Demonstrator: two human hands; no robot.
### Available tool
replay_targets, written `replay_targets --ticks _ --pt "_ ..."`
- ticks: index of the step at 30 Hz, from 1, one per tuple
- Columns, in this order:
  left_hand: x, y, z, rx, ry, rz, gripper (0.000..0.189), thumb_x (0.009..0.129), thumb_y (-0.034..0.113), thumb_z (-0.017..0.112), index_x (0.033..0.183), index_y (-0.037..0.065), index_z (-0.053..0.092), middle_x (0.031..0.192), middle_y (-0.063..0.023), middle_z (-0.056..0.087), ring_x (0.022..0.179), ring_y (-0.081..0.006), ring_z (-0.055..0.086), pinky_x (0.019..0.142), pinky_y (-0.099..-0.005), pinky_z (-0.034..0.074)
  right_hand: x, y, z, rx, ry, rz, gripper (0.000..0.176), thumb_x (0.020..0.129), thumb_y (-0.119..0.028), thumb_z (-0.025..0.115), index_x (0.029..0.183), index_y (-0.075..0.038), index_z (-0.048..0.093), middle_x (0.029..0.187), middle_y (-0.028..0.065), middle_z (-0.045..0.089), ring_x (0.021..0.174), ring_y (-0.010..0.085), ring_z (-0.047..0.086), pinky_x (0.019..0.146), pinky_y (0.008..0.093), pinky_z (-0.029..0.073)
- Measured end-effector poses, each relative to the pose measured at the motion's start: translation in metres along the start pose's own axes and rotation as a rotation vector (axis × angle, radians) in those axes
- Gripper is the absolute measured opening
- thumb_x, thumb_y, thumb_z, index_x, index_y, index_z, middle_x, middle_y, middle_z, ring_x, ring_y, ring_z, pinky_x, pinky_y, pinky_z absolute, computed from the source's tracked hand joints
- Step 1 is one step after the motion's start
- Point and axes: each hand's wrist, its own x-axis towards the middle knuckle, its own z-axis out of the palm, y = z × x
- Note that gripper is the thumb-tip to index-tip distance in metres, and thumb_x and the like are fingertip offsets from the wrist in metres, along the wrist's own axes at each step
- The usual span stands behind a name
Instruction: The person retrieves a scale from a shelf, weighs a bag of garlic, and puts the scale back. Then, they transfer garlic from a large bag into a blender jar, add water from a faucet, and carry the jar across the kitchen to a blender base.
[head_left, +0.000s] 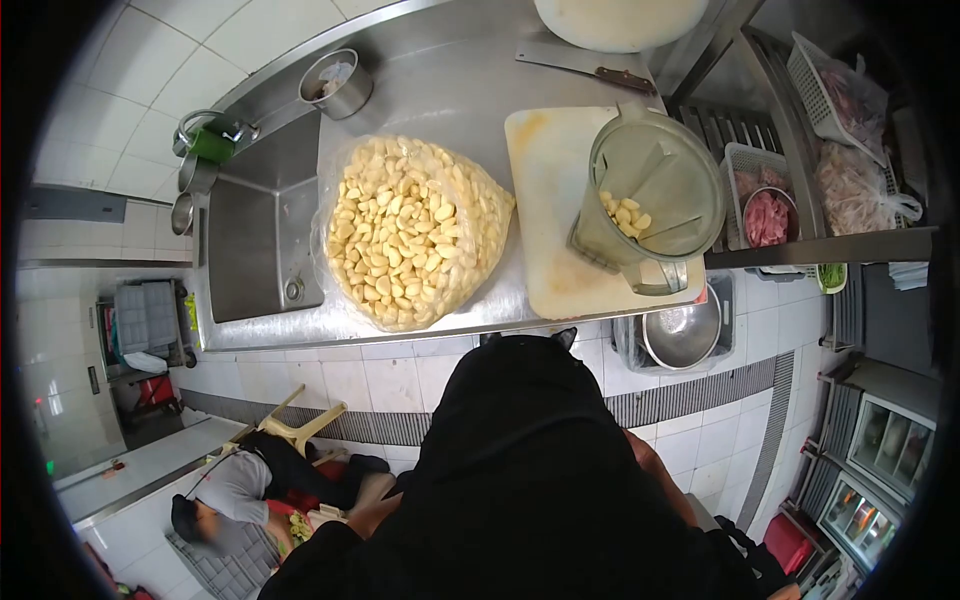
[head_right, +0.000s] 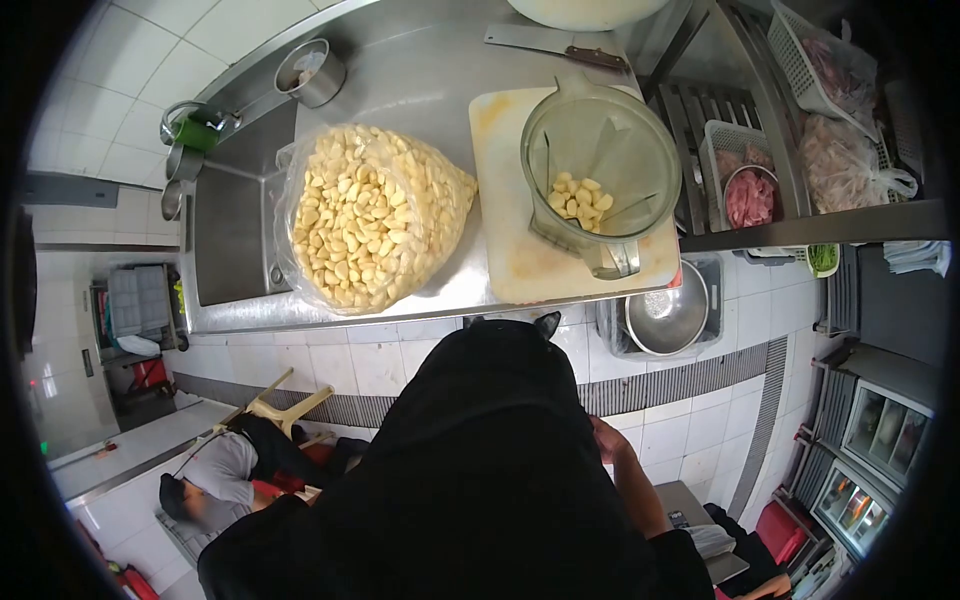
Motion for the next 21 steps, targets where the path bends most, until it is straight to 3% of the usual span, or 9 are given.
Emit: replay_targets --ticks 7,11,13,14,15,16,18,20,21 --pt "0.006 0.004 -0.005 0.01 -0.023 -0.002 0.032 0.085 0.02 0.07 0.107 -0.002 0.066 0.099 -0.0103 0.069 0.077 -0.0202 0.066 0.065 -0.0347 0.054 0.002 0.003 -0.008 -0.041 0.098 0.161 0.049 0.097 -0.047 0.046 0.127 -0.01 0.057 0.119 0.0106 0.065 0.105 0.0231 0.064 0.095 0.0405 0.052" --pt "0.007 0.011 -0.006 0.025 -0.04 0.013 0.033 0.084 0.02 0.071 0.108 -0.002 0.066 0.1 -0.0105 0.069 0.076 -0.02 0.066 0.065 -0.0344 0.054 -0.004 -0.062 0.072 -0.321 0.282 0.232 0.045 0.095 -0.045 0.051 0.123 -0.011 0.059 0.116 0.0086 0.066 0.102 0.0211 0.065 0.092 0.0408 0.053" --pt "0.012 0.019 -0.004 0.039 -0.061 0.029 0.034 0.084 0.021 0.071 0.108 -0.002 0.065 0.1 -0.0105 0.069 0.076 -0.0198 0.065 0.065 -0.0342 0.054 -0.002 -0.049 0.062 -0.461 0.299 0.029 0.041 0.094 -0.042 0.054 0.122 -0.011 0.059 0.113 0.0073 0.066 0.101 0.0222 0.065 0.091 0.042 0.053" --pt "0.014 0.024 -0.003 0.058 -0.078 0.044 0.034 0.084 0.021 0.071 0.109 -0.002 0.065 0.1 -0.0106 0.069 0.076 -0.0197 0.065 0.064 -0.0342 0.054 0.002 -0.037 0.051 -0.467 0.294 0.032 0.041 0.094 -0.042 0.054 0.122 -0.011 0.059 0.113 0.0073 0.066 0.101 0.0222 0.065 0.091 0.042 0.053" --pt "0.018 0.031 -0.001 0.082 -0.095 0.064 0.034 0.084 0.021 0.071 0.109 -0.002 0.065 0.1 -0.0106 0.069 0.076 -0.0197 0.065 0.064 -0.0341 0.054 0.013 -0.023 0.037 -0.258 0.264 -0.007 0.042 0.093 -0.042 0.055 0.121 -0.011 0.06 0.109 0.0063 0.067 0.099 0.0222 0.065 0.086 0.0402 0.054" --pt "0.016 0.047 0.002 0.154 -0.125 0.134 0.034 0.084 0.021 0.071 0.109 -0.002 0.065 0.1 -0.0106 0.069 0.076 -0.0196 0.065 0.064 -0.034 0.054 0.025 -0.007 0.018 -0.05 0.233 -0.047 0.042 0.092 -0.042 0.056 0.12 -0.011 0.061 0.104 0.0053 0.067 0.096 0.0221 0.065 0.081 0.0384 0.055" --pt "0.009 0.074 0.004 0.381 -0.162 0.391 0.035 0.084 0.021 0.071 0.109 -0.002 0.065 0.1 -0.0107 0.068 0.076 -0.0195 0.065 0.064 -0.0339 0.054 0.045 0.033 -0.037 -0.124 0.338 0.048 0.043 0.091 -0.042 0.056 0.118 -0.01 0.061 0.1 0.0047 0.067 0.09 0.0206 0.065 0.075 0.0354 0.053" --pt "0.033 0.075 -0.004 0.311 -0.281 0.249 0.035 0.084 0.021 0.072 0.11 -0.003 0.065 0.1 -0.0108 0.068 0.076 -0.0193 0.065 0.064 -0.0338 0.054 0.052 0.03 -0.063 -0.193 0.45 0.128 0.043 0.09 -0.042 0.057 0.117 -0.009 0.061 0.096 0.004 0.067 0.084 0.0191 0.065 0.07 0.0323 0.052" --pt "0.074 0.053 -0.005 -0.069 -0.38 -0.194 0.035 0.083 0.019 0.074 0.11 0.0 0.065 0.099 -0.0096 0.068 0.079 -0.0168 0.066 0.064 -0.0312 0.055 0.054 0.022 -0.069 -0.249 0.612 0.171 0.041 0.09 -0.041 0.061 0.114 -0.007 0.062 0.095 0.0053 0.067 0.083 0.0176 0.066 0.069 0.0321 0.052"
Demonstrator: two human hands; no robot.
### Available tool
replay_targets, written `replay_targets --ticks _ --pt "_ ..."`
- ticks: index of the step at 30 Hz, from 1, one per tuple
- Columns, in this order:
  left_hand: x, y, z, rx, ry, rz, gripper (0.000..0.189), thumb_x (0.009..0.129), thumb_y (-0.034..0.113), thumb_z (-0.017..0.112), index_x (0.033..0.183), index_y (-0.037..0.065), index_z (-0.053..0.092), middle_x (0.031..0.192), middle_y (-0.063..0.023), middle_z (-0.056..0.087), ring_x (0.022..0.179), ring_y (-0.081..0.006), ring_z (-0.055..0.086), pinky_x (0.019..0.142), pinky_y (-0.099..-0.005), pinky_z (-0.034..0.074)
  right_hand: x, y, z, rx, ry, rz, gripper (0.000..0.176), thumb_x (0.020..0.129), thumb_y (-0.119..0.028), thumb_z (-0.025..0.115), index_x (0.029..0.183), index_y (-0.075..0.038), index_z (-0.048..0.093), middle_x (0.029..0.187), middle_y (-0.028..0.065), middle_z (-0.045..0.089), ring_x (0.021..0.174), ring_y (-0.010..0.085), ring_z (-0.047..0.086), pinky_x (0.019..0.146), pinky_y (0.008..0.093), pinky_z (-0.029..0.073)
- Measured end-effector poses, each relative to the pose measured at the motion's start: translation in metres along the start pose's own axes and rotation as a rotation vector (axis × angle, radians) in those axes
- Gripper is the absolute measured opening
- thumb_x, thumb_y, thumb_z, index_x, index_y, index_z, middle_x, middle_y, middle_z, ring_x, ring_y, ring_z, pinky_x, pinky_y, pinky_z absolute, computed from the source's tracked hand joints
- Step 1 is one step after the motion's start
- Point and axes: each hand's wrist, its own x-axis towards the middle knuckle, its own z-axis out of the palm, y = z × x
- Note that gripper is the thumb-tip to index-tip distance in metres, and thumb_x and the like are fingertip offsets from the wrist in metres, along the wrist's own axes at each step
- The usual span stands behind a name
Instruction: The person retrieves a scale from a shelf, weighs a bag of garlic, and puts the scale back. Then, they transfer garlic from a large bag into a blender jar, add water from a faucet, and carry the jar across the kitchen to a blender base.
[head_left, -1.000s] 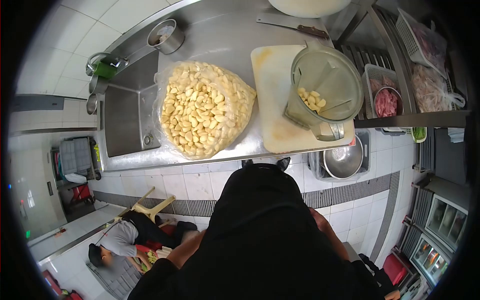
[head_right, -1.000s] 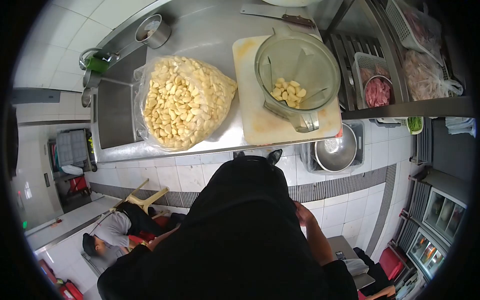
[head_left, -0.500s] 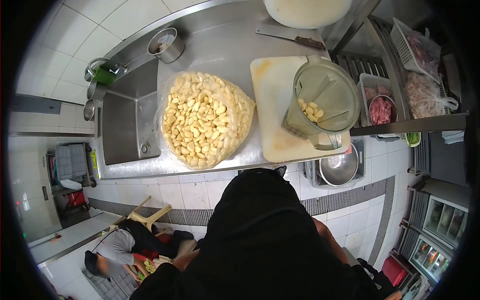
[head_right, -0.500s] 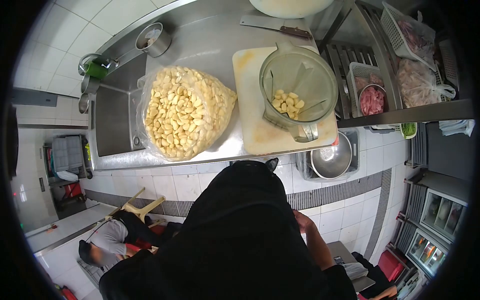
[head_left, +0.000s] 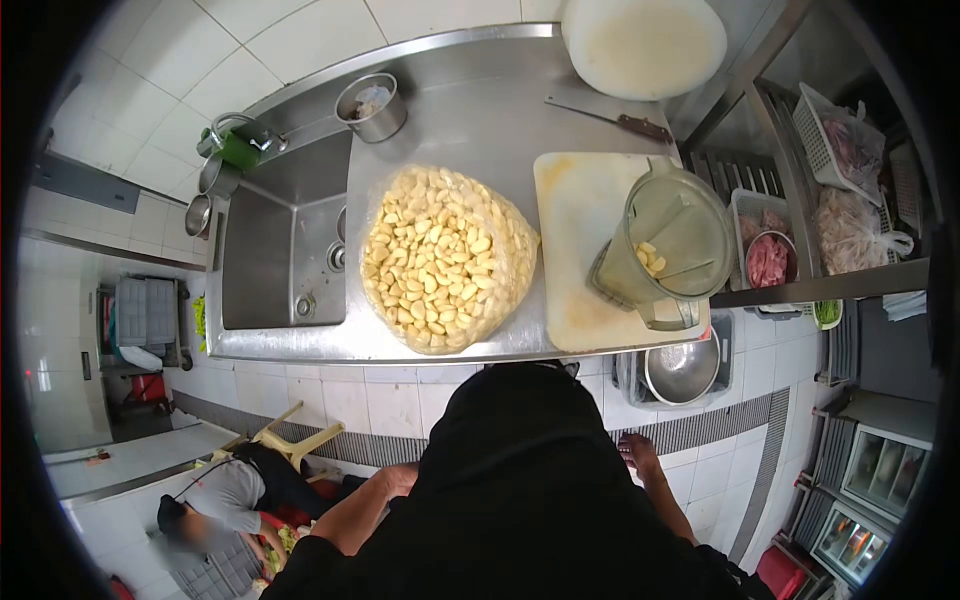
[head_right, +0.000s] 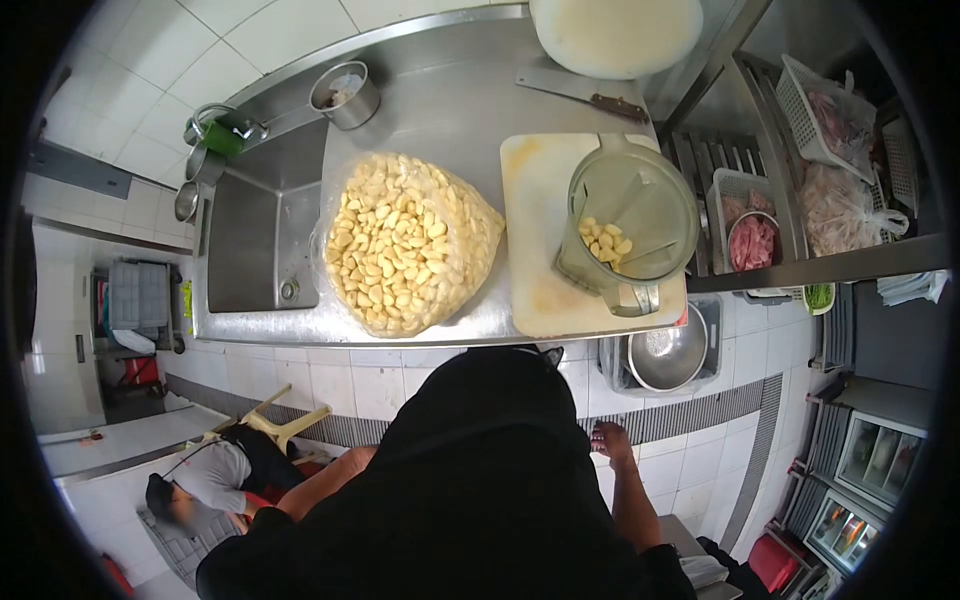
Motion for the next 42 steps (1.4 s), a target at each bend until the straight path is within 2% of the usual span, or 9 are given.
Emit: replay_targets --ticks 5,7,9,15,20,27,33,38,42 --pt "0.022 -0.012 -0.07 0.154 0.304 0.189 0.034 0.081 0.017 0.073 0.111 0.001 0.065 0.098 -0.006 0.068 0.08 -0.0116 0.065 0.062 -0.0271 0.054 -0.01 -0.067 0.014 -0.18 0.098 -0.372 0.036 0.093 -0.039 0.058 0.097 -0.004 0.067 0.081 0.0048 0.067 0.066 0.0124 0.062 0.055 0.0265 0.046" --pt "0.036 -0.019 -0.136 0.848 0.227 0.702 0.032 0.082 0.018 0.071 0.11 0.003 0.066 0.096 -0.0032 0.068 0.074 -0.0088 0.061 0.062 -0.0253 0.051 -0.047 -0.125 0.05 -0.152 0.079 -0.427 0.035 0.094 -0.036 0.058 0.097 -0.003 0.068 0.081 0.0043 0.067 0.067 0.0118 0.062 0.059 0.0258 0.047" --pt "-0.068 0.088 -0.052 0.202 0.298 0.534 0.031 0.083 0.018 0.071 0.11 0.004 0.066 0.094 -0.0026 0.068 0.071 -0.0076 0.056 0.064 -0.025 0.05 -0.071 -0.18 0.09 -0.331 0.006 -0.555 0.032 0.094 -0.032 0.059 0.096 -0.002 0.068 0.08 0.0035 0.067 0.069 0.0111 0.061 0.065 0.0249 0.049" --pt "-0.194 0.283 0.075 0.705 0.537 1.279 0.022 0.088 0.011 0.064 0.108 0.0 0.068 0.098 -0.0128 0.069 0.089 -0.0224 0.065 0.079 -0.0324 0.052 -0.131 -0.339 0.265 -0.523 -0.147 -1.238 0.024 0.086 -0.018 0.069 0.102 0.0 0.067 0.099 0.0118 0.066 0.091 0.0222 0.064 0.079 0.0317 0.05" --pt "-0.163 0.353 0.06 1.604 0.984 0.949 0.089 0.068 0.029 0.08 0.144 0.009 0.04 0.144 -0.0264 0.04 0.13 -0.0434 0.043 0.106 -0.0466 0.041 -0.11 -0.397 0.333 -1.38 0.017 -1.387 0.06 0.076 -0.024 0.076 0.128 -0.002 0.055 0.124 0.0179 0.057 0.118 0.0333 0.053 0.1 0.0398 0.043" --pt "-0.157 0.354 0.062 1.641 0.996 0.757 0.121 0.057 0.038 0.085 0.153 0.013 0.018 0.153 -0.026 0.026 0.136 -0.0484 0.033 0.109 -0.046 0.039 -0.099 -0.404 0.342 -1.743 0.122 -1.249 0.09 0.064 -0.038 0.084 0.138 -0.003 0.045 0.131 0.018 0.053 0.12 0.0334 0.052 0.101 0.0416 0.042" --pt "-0.159 0.402 0.051 1.49 1.074 0.877 0.102 0.057 0.04 0.083 0.143 0.007 0.04 0.144 -0.0213 0.041 0.121 -0.0373 0.053 0.1 -0.0444 0.046 -0.101 -0.45 0.367 -1.638 0.029 -1.083 0.064 0.067 -0.033 0.08 0.12 -0.002 0.061 0.108 0.0187 0.066 0.108 0.0325 0.061 0.088 0.042 0.051" --pt "-0.105 0.438 0.029 1.12 1.145 1.25 0.073 0.079 0.038 0.069 0.139 0.003 0.045 0.142 -0.0232 0.045 0.126 -0.0386 0.049 0.102 -0.0456 0.043 -0.052 -0.442 0.394 -1.178 0.246 -1.195 0.057 0.078 -0.035 0.071 0.119 0.003 0.057 0.127 0.0242 0.053 0.121 0.038 0.051 0.098 0.0447 0.044" --pt "-0.118 0.408 0.054 1.077 1.107 1.03 0.064 0.087 0.039 0.058 0.139 0.002 0.046 0.141 -0.025 0.046 0.131 -0.0387 0.044 0.106 -0.0434 0.04 -0.042 -0.409 0.405 -1.283 0.42 -1.333 0.074 0.078 -0.04 0.072 0.133 0.004 0.047 0.141 0.027 0.04 0.126 0.048 0.043 0.102 0.0516 0.04"
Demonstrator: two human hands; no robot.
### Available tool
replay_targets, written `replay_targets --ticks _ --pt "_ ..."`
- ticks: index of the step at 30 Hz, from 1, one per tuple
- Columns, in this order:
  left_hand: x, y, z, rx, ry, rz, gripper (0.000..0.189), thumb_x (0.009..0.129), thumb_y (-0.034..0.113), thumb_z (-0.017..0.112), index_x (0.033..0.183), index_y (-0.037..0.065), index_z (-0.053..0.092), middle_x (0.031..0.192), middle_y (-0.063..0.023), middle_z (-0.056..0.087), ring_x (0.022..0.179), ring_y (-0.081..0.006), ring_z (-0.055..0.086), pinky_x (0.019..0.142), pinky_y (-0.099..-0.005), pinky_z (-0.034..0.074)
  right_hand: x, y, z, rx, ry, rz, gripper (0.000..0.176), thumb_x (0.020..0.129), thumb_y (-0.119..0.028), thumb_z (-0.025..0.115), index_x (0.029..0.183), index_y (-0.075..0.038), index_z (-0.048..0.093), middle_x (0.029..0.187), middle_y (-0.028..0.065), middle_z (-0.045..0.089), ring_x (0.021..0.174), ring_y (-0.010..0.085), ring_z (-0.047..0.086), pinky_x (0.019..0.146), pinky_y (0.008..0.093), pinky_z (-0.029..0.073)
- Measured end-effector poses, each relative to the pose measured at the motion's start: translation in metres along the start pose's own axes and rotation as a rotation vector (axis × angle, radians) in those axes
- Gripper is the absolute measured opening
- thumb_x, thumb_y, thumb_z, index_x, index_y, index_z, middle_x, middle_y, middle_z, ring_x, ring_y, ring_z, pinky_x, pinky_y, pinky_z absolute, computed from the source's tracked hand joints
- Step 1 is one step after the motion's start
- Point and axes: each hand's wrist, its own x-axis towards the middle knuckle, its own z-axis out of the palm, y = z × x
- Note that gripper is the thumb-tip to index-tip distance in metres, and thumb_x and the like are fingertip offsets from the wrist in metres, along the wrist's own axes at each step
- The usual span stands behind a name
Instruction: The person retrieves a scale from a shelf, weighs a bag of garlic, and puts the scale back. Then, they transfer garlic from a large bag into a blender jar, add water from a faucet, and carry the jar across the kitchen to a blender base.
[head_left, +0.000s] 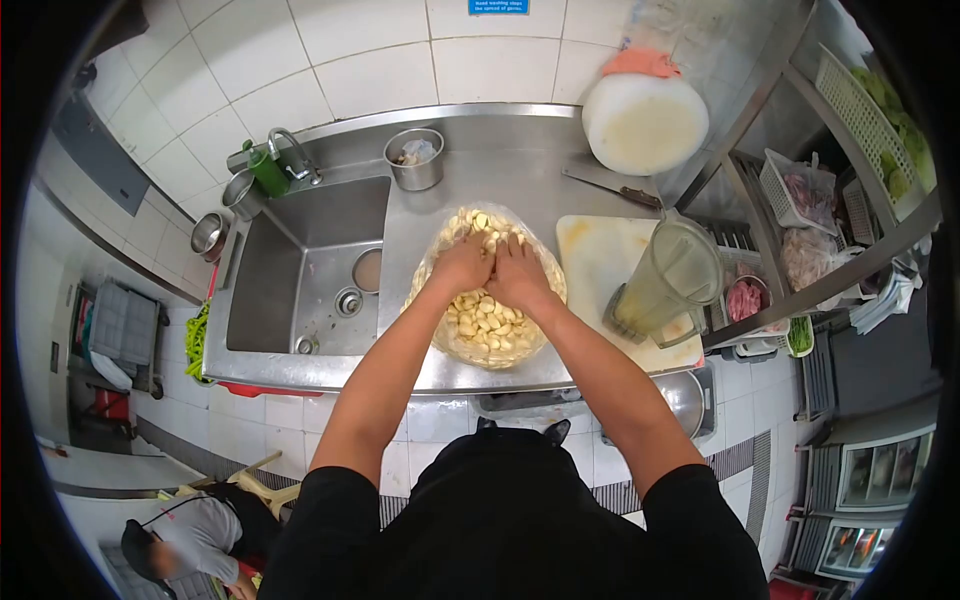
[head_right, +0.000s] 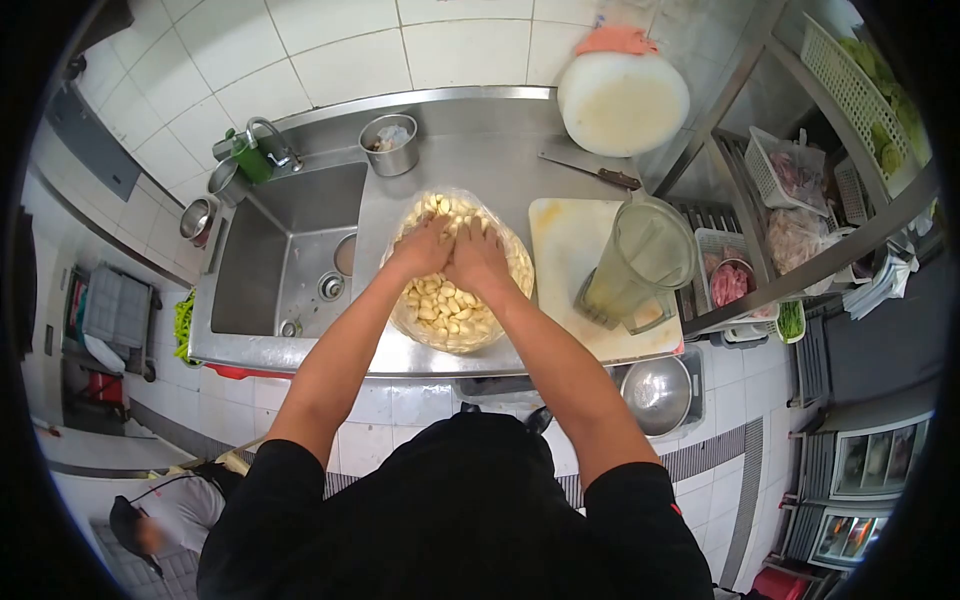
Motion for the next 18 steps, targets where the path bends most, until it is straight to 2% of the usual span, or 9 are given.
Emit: replay_targets --ticks 1,2,4,7,8,10,13,14,18 --pt "-0.003 -0.011 0.003 0.068 -0.069 0.09 0.067 0.088 0.043 0.056 0.14 0.003 0.045 0.141 -0.0259 0.046 0.133 -0.0392 0.042 0.108 -0.0423 0.037 -0.008 0.001 -0.001 0.001 -0.002 0.0 0.074 0.078 -0.04 0.072 0.133 0.004 0.047 0.141 0.027 0.04 0.126 0.048 0.043 0.102 0.0516 0.04" --pt "-0.007 -0.02 0.003 0.135 -0.136 0.18 0.069 0.089 0.048 0.054 0.141 0.003 0.044 0.141 -0.0269 0.046 0.134 -0.0398 0.04 0.11 -0.0412 0.034 -0.021 -0.008 -0.027 0.023 -0.174 0.053 0.082 0.077 -0.043 0.073 0.137 0.004 0.042 0.146 0.0263 0.034 0.129 0.0489 0.04 0.105 0.052 0.038" --pt "-0.023 -0.02 -0.014 0.067 -0.156 0.123 0.069 0.09 0.048 0.053 0.142 0.003 0.043 0.141 -0.0271 0.046 0.135 -0.0389 0.04 0.111 -0.0412 0.034 -0.038 -0.01 -0.048 -0.024 -0.41 0.078 0.104 0.071 -0.05 0.078 0.148 0.0 0.028 0.154 0.0251 0.023 0.134 0.05 0.033 0.111 0.0499 0.033" --pt "-0.034 -0.008 -0.016 -0.032 -0.132 0.027 0.07 0.093 0.051 0.047 0.145 0.005 0.04 0.145 -0.0277 0.041 0.14 -0.0392 0.032 0.113 -0.0433 0.03 -0.042 -0.001 -0.033 -0.13 -0.396 0.051 0.111 0.067 -0.051 0.081 0.151 -0.005 0.025 0.154 0.0252 0.023 0.133 0.0515 0.033 0.111 0.0497 0.033" --pt "-0.032 0.002 -0.007 -0.016 -0.082 -0.05 0.07 0.093 0.053 0.044 0.145 0.006 0.041 0.148 -0.0264 0.036 0.14 -0.0421 0.029 0.111 -0.0491 0.029 -0.04 -0.006 -0.041 -0.126 -0.361 0.042 0.114 0.062 -0.05 0.084 0.151 -0.009 0.024 0.154 0.0242 0.024 0.134 0.0495 0.035 0.11 0.0489 0.035" --pt "-0.03 0.018 0.01 0.015 0.008 -0.2 0.072 0.093 0.059 0.039 0.144 0.008 0.042 0.153 -0.0239 0.027 0.141 -0.0479 0.022 0.109 -0.0608 0.028 -0.028 -0.001 -0.03 -0.064 -0.339 0.044 0.114 0.061 -0.051 0.083 0.151 -0.007 0.026 0.152 0.0259 0.026 0.134 0.0478 0.036 0.11 0.0478 0.035" --pt "-0.031 0.026 0.009 -0.017 0.021 -0.223 0.067 0.093 0.057 0.039 0.139 0.009 0.049 0.152 -0.0242 0.028 0.139 -0.0467 0.025 0.105 -0.0657 0.028 -0.028 -0.001 -0.026 -0.045 -0.304 0.04 0.113 0.059 -0.051 0.083 0.149 -0.007 0.031 0.147 0.0263 0.035 0.131 0.0441 0.04 0.109 0.0458 0.036" --pt "-0.04 0.027 0.002 0.012 0.009 -0.193 0.061 0.094 0.054 0.037 0.132 0.01 0.055 0.146 -0.0254 0.037 0.134 -0.0476 0.033 0.107 -0.0599 0.03 -0.031 0.0 -0.03 -0.002 -0.313 0.036 0.112 0.059 -0.053 0.083 0.148 -0.008 0.032 0.146 0.0251 0.037 0.13 0.0445 0.04 0.108 0.0462 0.037" --pt "-0.044 0.007 0.018 -0.101 0.084 -0.086 0.056 0.096 0.05 0.035 0.129 0.011 0.058 0.139 -0.0255 0.044 0.129 -0.0471 0.04 0.109 -0.0535 0.031 -0.033 -0.018 -0.042 0.051 -0.287 0.107 0.109 0.057 -0.047 0.086 0.147 -0.015 0.034 0.144 0.0192 0.038 0.127 0.044 0.044 0.102 0.0467 0.043"
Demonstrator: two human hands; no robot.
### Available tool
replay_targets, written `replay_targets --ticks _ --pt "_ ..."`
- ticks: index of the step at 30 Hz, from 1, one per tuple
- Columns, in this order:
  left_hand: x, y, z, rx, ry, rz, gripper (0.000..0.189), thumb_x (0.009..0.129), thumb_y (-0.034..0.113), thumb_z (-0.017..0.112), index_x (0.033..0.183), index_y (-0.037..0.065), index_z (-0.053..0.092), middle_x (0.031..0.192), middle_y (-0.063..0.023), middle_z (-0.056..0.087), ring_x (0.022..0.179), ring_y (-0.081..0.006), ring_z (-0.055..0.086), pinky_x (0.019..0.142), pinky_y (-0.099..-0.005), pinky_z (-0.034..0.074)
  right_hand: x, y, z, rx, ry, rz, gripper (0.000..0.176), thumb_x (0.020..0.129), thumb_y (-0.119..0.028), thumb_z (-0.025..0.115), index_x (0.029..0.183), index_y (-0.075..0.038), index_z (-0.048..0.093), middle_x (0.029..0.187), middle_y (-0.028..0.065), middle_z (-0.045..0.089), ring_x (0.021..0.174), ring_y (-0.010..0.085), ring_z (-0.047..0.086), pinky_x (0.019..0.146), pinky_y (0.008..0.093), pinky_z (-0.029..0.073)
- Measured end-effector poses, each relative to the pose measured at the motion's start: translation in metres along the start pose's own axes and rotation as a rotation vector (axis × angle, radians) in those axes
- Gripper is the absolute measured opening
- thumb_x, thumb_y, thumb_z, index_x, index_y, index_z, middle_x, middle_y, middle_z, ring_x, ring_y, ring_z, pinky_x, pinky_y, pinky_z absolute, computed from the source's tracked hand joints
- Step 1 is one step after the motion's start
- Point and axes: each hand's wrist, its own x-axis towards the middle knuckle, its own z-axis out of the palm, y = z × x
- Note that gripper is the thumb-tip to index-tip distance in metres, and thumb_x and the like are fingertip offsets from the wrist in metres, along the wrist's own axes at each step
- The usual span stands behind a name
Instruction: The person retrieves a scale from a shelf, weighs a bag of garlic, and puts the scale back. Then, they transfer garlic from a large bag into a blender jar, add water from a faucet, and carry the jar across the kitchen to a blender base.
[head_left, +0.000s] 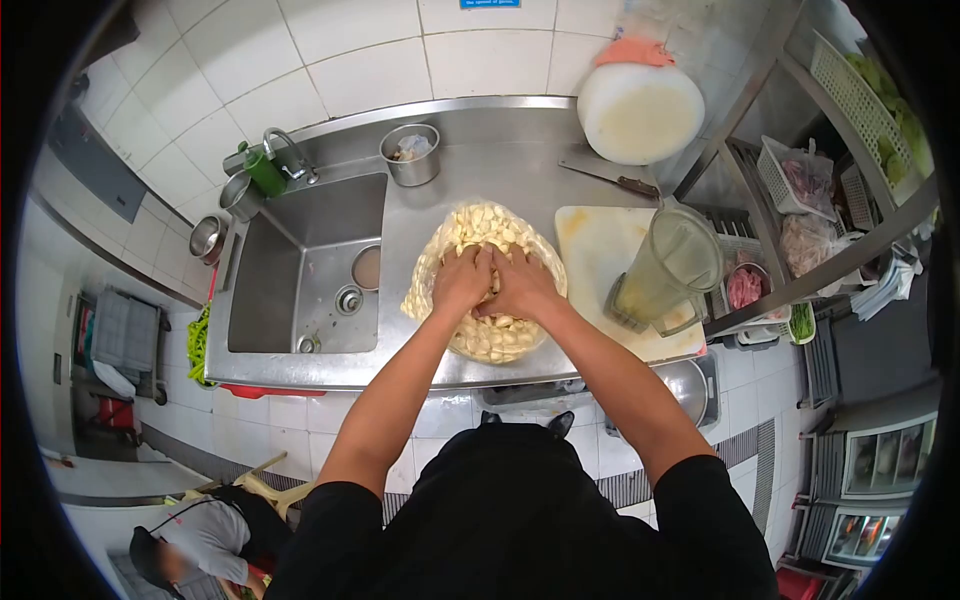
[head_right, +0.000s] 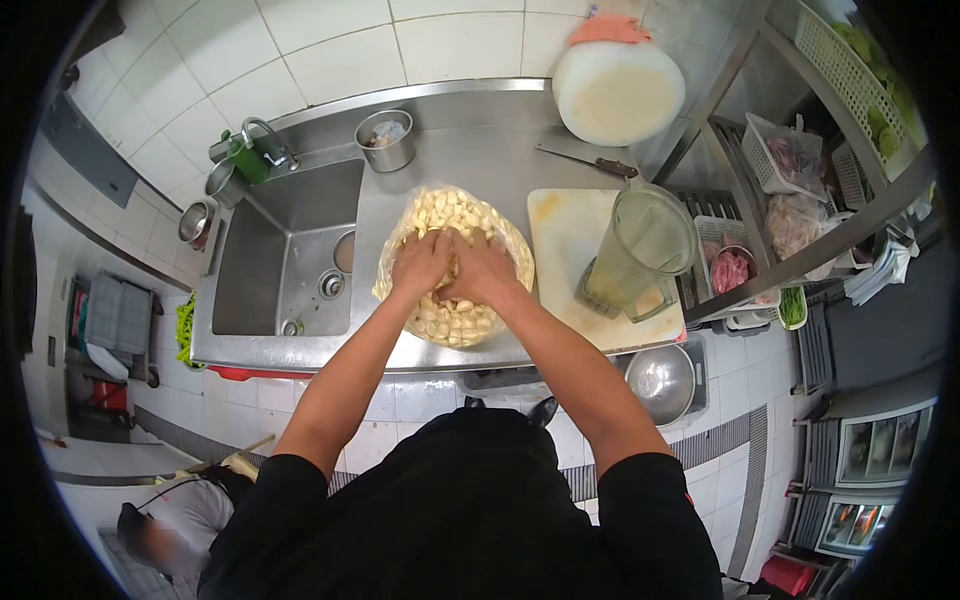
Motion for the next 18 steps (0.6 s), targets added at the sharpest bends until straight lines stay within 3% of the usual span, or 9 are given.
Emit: replay_targets --ticks 2,6,10,12,14,18 --pt "0.001 0.01 0.002 -0.019 0.085 -0.067 0.054 0.096 0.051 0.032 0.128 0.017 0.06 0.134 -0.0237 0.05 0.126 -0.0468 0.042 0.108 -0.0486 0.032 0.003 -0.002 -0.007 0.018 -0.033 -0.001 0.111 0.057 -0.051 0.085 0.148 -0.015 0.034 0.144 0.02 0.038 0.126 0.0448 0.045 0.102 0.0479 0.043" --pt "-0.003 0.013 -0.001 -0.017 0.098 -0.062 0.053 0.096 0.052 0.033 0.123 0.017 0.063 0.128 -0.0238 0.053 0.12 -0.0456 0.047 0.105 -0.0504 0.034 0.002 0.003 -0.003 -0.005 -0.002 -0.039 0.11 0.056 -0.055 0.084 0.146 -0.014 0.037 0.142 0.0201 0.04 0.123 0.0444 0.048 0.1 0.0489 0.044" --pt "-0.013 0.012 0.004 -0.132 0.127 -0.021 0.048 0.097 0.046 0.04 0.119 0.011 0.064 0.126 -0.0256 0.053 0.118 -0.0447 0.048 0.102 -0.0483 0.037 0.001 0.01 0.005 -0.035 -0.041 -0.086 0.107 0.055 -0.051 0.085 0.144 -0.013 0.04 0.137 0.019 0.044 0.119 0.0437 0.049 0.098 0.0486 0.046" --pt "-0.011 0.008 0.014 -0.19 0.162 -0.004 0.047 0.097 0.044 0.043 0.119 0.009 0.064 0.125 -0.0269 0.054 0.118 -0.0443 0.049 0.101 -0.0462 0.039 -0.003 0.011 0.01 -0.006 0.063 -0.106 0.099 0.056 -0.045 0.085 0.139 -0.012 0.044 0.129 0.0169 0.049 0.114 0.041 0.053 0.093 0.0491 0.048" --pt "0.005 0.004 0.017 -0.328 0.154 -0.065 0.041 0.097 0.036 0.048 0.109 0.002 0.068 0.105 -0.0249 0.064 0.099 -0.037 0.061 0.089 -0.0401 0.045 -0.001 0.011 0.008 0.032 0.072 -0.107 0.095 0.058 -0.042 0.085 0.137 -0.011 0.045 0.125 0.0161 0.05 0.112 0.0392 0.054 0.091 0.0488 0.049" --pt "0.01 0.006 0.025 -0.443 0.304 -0.077 0.04 0.096 0.037 0.05 0.104 0.002 0.069 0.094 -0.0205 0.067 0.088 -0.029 0.063 0.081 -0.0361 0.047 0.008 0.012 0.009 0.109 0.13 -0.144 0.085 0.061 -0.035 0.083 0.133 -0.009 0.046 0.118 0.0143 0.054 0.107 0.0345 0.059 0.086 0.0471 0.05"
